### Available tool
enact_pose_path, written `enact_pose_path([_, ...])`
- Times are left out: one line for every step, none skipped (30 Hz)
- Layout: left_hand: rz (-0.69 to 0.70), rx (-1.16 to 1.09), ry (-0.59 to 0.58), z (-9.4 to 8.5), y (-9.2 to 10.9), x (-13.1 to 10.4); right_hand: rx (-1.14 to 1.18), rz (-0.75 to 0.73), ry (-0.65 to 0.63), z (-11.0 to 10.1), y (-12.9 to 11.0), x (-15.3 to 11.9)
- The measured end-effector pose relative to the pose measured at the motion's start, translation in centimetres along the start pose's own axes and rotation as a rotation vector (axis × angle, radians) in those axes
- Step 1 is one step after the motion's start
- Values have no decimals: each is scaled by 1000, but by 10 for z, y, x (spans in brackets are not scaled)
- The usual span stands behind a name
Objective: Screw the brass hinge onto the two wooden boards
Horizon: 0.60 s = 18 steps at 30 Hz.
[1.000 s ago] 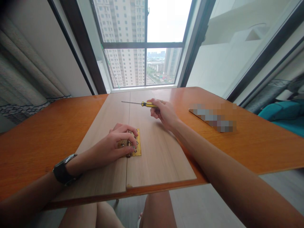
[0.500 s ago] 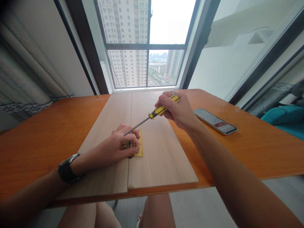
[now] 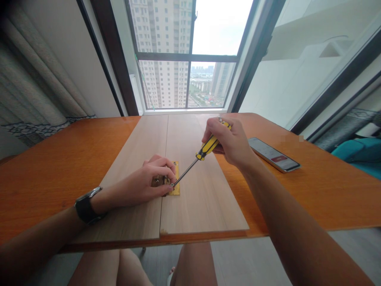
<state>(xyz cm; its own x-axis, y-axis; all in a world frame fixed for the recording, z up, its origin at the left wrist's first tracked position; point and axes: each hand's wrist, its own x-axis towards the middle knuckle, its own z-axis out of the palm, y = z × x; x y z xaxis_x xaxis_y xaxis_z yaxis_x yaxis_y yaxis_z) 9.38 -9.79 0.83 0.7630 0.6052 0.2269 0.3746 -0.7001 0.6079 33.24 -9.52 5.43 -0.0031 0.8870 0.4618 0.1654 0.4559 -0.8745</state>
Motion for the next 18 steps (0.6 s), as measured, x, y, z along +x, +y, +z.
enact_pose_path([-2, 0, -1, 0, 0, 0, -5, -2, -10, 0, 0, 0])
enact_pose_path([-5, 1, -3, 0, 1, 0, -5, -5, -17, 0, 1, -1])
enact_pose_path([-10, 1, -3, 0, 1, 0, 1, -13, -16, 0, 1, -1])
enact_pose_path([-13, 1, -1, 0, 1, 0, 11, -24, -9, 0, 1, -1])
enact_pose_path([-14, 0, 3, 0, 0, 0, 24, -36, 2, 0, 1, -1])
enact_pose_path([-12, 0, 5, 0, 0, 0, 37, -49, 12, 0, 1, -1])
enact_pose_path([-7, -1, 7, 1, -1, 0, 50, -60, 18, 0, 1, -2])
enact_pose_path([-1, -2, 6, 1, -1, 0, 59, -69, 18, 0, 1, -2])
enact_pose_path([5, -2, 5, 1, -2, 0, 62, -77, 17, 0, 0, -2])
enact_pose_path([10, -1, 3, 2, -2, 0, 56, -81, 15, 0, 0, -2])
enact_pose_path([13, 1, 2, 2, -3, 0, 46, -85, 14, 0, 0, -3])
enact_pose_path([15, 4, 1, 2, -3, 0, 31, -86, 14, 0, 0, -3])
enact_pose_path([15, 7, 1, 2, -3, 0, 13, -83, 15, -1, 1, -3])
enact_pose_path([16, 11, 0, 1, -3, 0, -1, -80, 15, -1, 1, -3])
enact_pose_path([18, 15, -1, 1, -3, 0, -8, -84, 15, -2, 2, -3])
enact_pose_path([19, 18, -5, 1, -3, 0, -12, -89, 10, -3, 3, -3])
enact_pose_path([21, 20, -9, 1, -3, 0, -15, -97, 2, -4, 4, -4])
enact_pose_path([24, 19, -12, 1, -3, 0, -23, -102, -12, -5, 4, -4])
